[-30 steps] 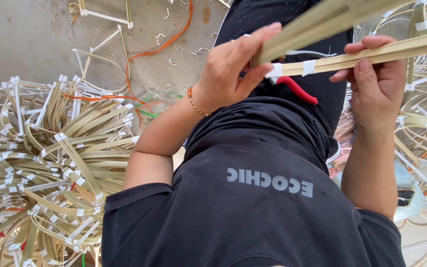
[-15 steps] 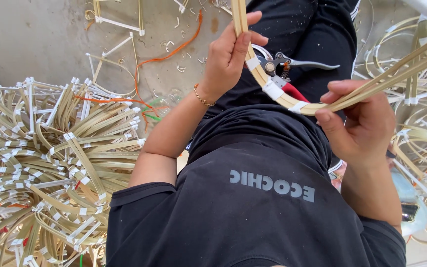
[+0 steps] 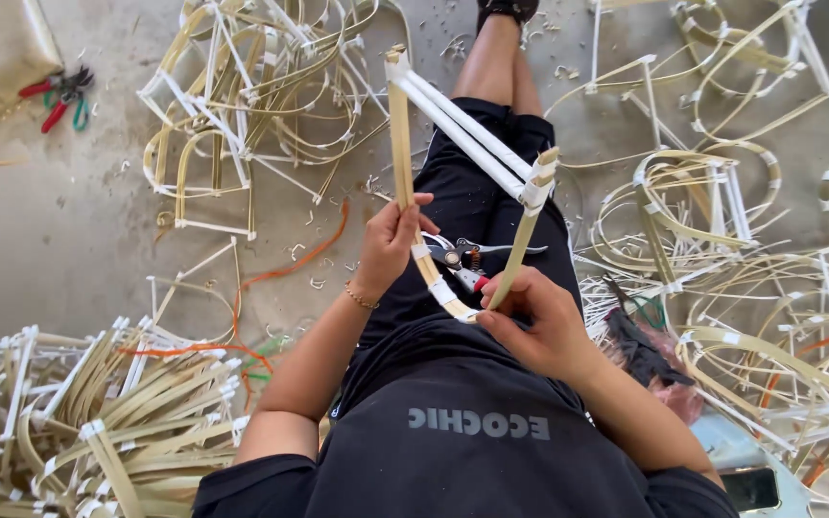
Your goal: Assembling and securing bamboo strips into circular frames using plastic connectors and shears.
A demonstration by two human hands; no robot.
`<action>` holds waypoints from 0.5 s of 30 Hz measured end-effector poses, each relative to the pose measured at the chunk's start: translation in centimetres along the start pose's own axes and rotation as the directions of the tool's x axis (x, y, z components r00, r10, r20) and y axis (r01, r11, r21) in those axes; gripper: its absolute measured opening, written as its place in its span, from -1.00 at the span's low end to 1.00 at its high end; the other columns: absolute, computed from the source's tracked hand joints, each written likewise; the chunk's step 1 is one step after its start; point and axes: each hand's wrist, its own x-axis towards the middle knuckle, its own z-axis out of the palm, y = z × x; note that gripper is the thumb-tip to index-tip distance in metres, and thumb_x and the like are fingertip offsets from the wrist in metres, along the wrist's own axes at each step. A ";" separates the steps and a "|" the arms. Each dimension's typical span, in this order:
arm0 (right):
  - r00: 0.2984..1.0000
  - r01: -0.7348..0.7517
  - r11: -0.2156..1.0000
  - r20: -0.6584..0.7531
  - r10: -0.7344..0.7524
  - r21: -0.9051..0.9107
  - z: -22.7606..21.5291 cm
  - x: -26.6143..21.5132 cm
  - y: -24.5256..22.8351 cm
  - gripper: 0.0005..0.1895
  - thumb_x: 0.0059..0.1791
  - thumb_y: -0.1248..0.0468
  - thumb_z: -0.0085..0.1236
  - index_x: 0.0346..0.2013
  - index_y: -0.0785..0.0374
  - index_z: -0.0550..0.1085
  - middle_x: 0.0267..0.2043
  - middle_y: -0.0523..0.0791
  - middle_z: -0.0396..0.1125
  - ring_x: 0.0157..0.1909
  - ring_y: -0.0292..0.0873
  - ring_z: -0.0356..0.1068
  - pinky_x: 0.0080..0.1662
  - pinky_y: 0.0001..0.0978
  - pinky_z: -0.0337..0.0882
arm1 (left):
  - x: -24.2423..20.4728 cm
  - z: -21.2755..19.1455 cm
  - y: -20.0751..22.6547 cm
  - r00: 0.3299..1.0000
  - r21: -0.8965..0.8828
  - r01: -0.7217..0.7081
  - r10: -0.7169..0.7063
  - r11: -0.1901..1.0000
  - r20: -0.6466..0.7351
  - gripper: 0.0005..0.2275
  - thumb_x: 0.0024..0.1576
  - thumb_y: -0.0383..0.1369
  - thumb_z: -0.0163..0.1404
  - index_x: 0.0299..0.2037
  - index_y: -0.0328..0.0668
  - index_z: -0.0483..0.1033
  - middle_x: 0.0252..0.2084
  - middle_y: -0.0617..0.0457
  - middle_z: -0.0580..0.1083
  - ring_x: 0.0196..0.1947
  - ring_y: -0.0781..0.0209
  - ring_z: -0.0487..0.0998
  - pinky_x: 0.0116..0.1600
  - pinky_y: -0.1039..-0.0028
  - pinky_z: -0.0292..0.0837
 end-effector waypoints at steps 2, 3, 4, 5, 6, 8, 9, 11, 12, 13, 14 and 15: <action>1.000 0.001 0.999 0.008 -0.001 0.048 0.0 -0.5 0.5 -0.76 0.00 0.41 0.23 -0.09 0.31 0.39 -0.13 -0.14 0.39 -0.20 -0.39 0.46 -0.14 -0.53 0.51 | 0.1 -0.3 0.1 1.000 -0.001 0.010 -0.010 1.000 0.017 -0.74 0.39 -0.34 -0.12 0.13 -0.33 0.52 -0.36 0.09 0.59 -0.44 0.50 0.39 -0.31 0.68 0.29; 1.000 0.001 0.995 0.027 -0.004 0.104 -0.1 -0.5 0.7 -0.78 0.02 0.42 0.21 -0.10 0.32 0.38 -0.11 -0.14 0.37 -0.19 -0.39 0.45 -0.13 -0.53 0.50 | 0.3 -0.6 0.1 0.999 0.005 0.026 -0.026 1.000 0.024 -0.73 0.39 -0.31 -0.11 0.12 -0.33 0.53 -0.38 0.11 0.58 -0.44 0.51 0.40 -0.31 0.70 0.29; 1.000 0.004 0.995 0.020 -0.006 0.099 -0.1 -0.8 0.9 -0.78 0.02 0.42 0.21 -0.10 0.32 0.38 -0.11 -0.14 0.37 -0.19 -0.39 0.45 -0.13 -0.53 0.50 | 1.1 -0.8 0.7 0.999 0.003 0.021 -0.021 1.000 0.030 -0.73 0.39 -0.31 -0.11 0.12 -0.33 0.53 -0.38 0.11 0.58 -0.44 0.51 0.40 -0.31 0.70 0.29; 0.998 -0.043 0.990 0.061 0.035 0.135 0.0 -1.0 1.1 -0.79 0.02 0.42 0.21 -0.10 0.32 0.38 -0.19 -0.16 0.37 -0.24 -0.41 0.41 -0.16 -0.54 0.47 | 1.6 -1.1 1.3 1.000 -0.005 -0.019 0.020 1.000 0.023 -0.73 0.40 -0.29 -0.12 0.12 -0.32 0.51 -0.36 0.11 0.57 -0.40 0.50 0.46 -0.28 0.68 0.36; 0.992 -0.092 0.982 0.103 0.075 0.168 0.1 -1.2 1.3 -0.80 0.03 0.42 0.20 -0.09 0.31 0.39 -0.26 -0.18 0.36 -0.30 -0.43 0.38 -0.19 -0.55 0.45 | 2.2 -1.5 1.9 0.998 -0.013 -0.060 0.060 0.998 0.015 -0.73 0.41 -0.27 -0.12 0.12 -0.32 0.49 -0.34 0.12 0.57 -0.36 0.49 0.53 -0.24 0.66 0.44; 0.992 -0.061 0.987 0.114 0.045 0.147 0.3 -1.2 0.9 -0.79 0.02 0.42 0.20 -0.09 0.32 0.39 -0.25 -0.18 0.36 -0.31 -0.42 0.38 -0.20 -0.54 0.45 | 3.2 -2.0 3.9 0.995 -0.061 -0.097 0.097 0.993 -0.014 -0.71 0.41 -0.27 -0.13 0.18 -0.32 0.43 -0.30 0.12 0.56 -0.34 0.48 0.53 -0.22 0.64 0.46; 0.992 -0.029 0.991 0.127 0.012 0.128 0.3 -1.1 0.7 -0.79 0.02 0.43 0.20 -0.09 0.32 0.39 -0.25 -0.18 0.36 -0.32 -0.42 0.38 -0.20 -0.54 0.44 | 3.8 -2.3 4.9 0.990 -0.107 -0.137 0.133 0.985 -0.044 -0.69 0.42 -0.26 -0.13 0.23 -0.31 0.37 -0.27 0.12 0.55 -0.31 0.47 0.54 -0.19 0.62 0.48; 0.989 -0.027 0.991 0.145 0.007 0.130 0.4 -1.2 0.6 -0.79 0.01 0.43 0.20 -0.10 0.32 0.39 -0.25 -0.17 0.36 -0.34 -0.42 0.37 -0.24 -0.54 0.43 | 4.4 -2.5 5.6 0.983 -0.091 -0.173 0.167 0.981 -0.070 -0.74 0.44 -0.27 -0.14 0.15 -0.33 0.38 -0.25 0.11 0.52 -0.31 0.44 0.55 -0.20 0.60 0.49; 0.987 -0.024 0.991 0.162 0.002 0.131 0.4 -1.2 0.7 -0.79 0.00 0.43 0.20 -0.10 0.32 0.40 -0.26 -0.17 0.35 -0.36 -0.41 0.37 -0.27 -0.54 0.41 | 4.7 -2.6 5.9 0.975 -0.075 -0.209 0.202 0.975 -0.093 -0.77 0.47 -0.27 -0.14 0.08 -0.35 0.39 -0.22 0.11 0.50 -0.30 0.42 0.56 -0.20 0.58 0.50; 0.987 -0.025 0.991 0.163 0.003 0.132 0.5 -1.1 0.5 -0.79 0.00 0.43 0.20 -0.10 0.32 0.40 -0.26 -0.17 0.35 -0.36 -0.41 0.37 -0.27 -0.54 0.41 | 4.7 -2.4 6.5 0.975 -0.074 -0.208 0.200 0.975 -0.094 -0.77 0.47 -0.27 -0.14 0.08 -0.35 0.39 -0.22 0.11 0.50 -0.30 0.42 0.56 -0.20 0.58 0.50; 0.987 -0.009 0.997 0.163 -0.003 0.075 0.5 -1.1 0.5 -0.79 -0.01 0.43 0.23 -0.12 0.31 0.42 -0.33 -0.19 0.35 -0.41 -0.41 0.34 -0.32 -0.54 0.36 | 4.6 -2.3 7.0 0.977 -0.085 -0.196 0.186 0.977 -0.108 -0.73 0.45 -0.26 -0.15 0.17 -0.33 0.38 -0.33 0.14 0.48 -0.39 0.46 0.50 -0.26 0.62 0.46; 0.986 0.003 1.000 0.164 -0.006 0.019 0.6 -1.1 0.4 -0.79 -0.02 0.42 0.26 -0.14 0.30 0.44 -0.40 -0.20 0.34 -0.46 -0.41 0.32 -0.37 -0.54 0.32 | 4.5 -2.1 7.5 0.978 -0.096 -0.180 0.167 0.979 -0.123 -0.68 0.43 -0.26 -0.17 0.26 -0.31 0.37 -0.43 0.16 0.45 -0.47 0.50 0.45 -0.32 0.65 0.41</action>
